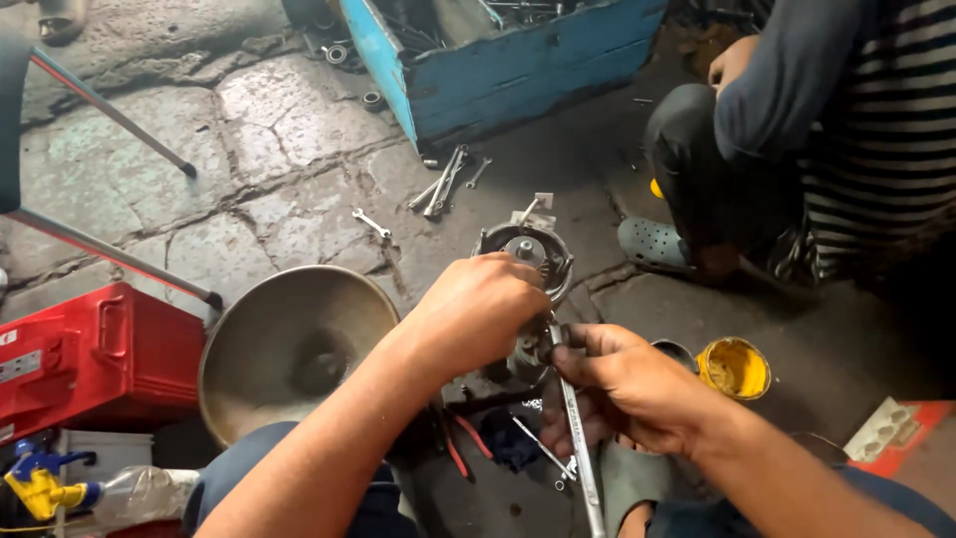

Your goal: The person disassembles a starter motor by hand and then reassembles it, using a wrench to tighten the internal components and housing bolts.

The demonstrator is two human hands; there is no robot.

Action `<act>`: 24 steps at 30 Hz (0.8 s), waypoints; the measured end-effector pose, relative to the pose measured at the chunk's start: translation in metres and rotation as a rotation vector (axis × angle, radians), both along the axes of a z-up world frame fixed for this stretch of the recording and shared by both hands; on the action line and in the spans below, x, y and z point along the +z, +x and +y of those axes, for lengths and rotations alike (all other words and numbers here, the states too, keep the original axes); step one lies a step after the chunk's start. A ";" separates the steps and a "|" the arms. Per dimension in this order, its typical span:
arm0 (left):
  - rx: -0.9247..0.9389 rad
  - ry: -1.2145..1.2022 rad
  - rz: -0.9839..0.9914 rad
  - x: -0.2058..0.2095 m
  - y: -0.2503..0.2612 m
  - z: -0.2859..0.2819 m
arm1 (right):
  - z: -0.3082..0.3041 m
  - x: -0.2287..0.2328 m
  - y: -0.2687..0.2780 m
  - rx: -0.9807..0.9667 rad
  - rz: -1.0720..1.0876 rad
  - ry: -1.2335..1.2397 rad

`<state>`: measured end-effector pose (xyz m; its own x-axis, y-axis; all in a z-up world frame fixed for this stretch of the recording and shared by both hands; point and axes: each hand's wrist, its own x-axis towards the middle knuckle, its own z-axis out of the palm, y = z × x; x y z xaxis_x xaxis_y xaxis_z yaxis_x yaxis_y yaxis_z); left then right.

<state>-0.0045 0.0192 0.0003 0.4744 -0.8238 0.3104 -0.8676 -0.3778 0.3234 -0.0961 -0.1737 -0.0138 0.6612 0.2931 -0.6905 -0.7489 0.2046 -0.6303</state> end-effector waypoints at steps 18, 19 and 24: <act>0.090 0.032 -0.089 -0.017 -0.012 -0.007 | -0.054 -0.018 0.057 0.546 -1.245 -1.432; 0.106 0.016 -0.100 -0.021 -0.015 -0.005 | -0.056 -0.021 0.055 0.574 -1.115 -1.344; 0.224 -0.043 -0.334 -0.029 -0.032 -0.013 | -0.039 -0.003 0.028 0.665 -0.839 -1.361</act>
<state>-0.0361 0.0065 -0.0291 0.5081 -0.6940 0.5101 -0.8252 -0.5620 0.0574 -0.0685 -0.2130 -0.0164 0.9585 0.1891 -0.2135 0.1183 -0.9447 -0.3060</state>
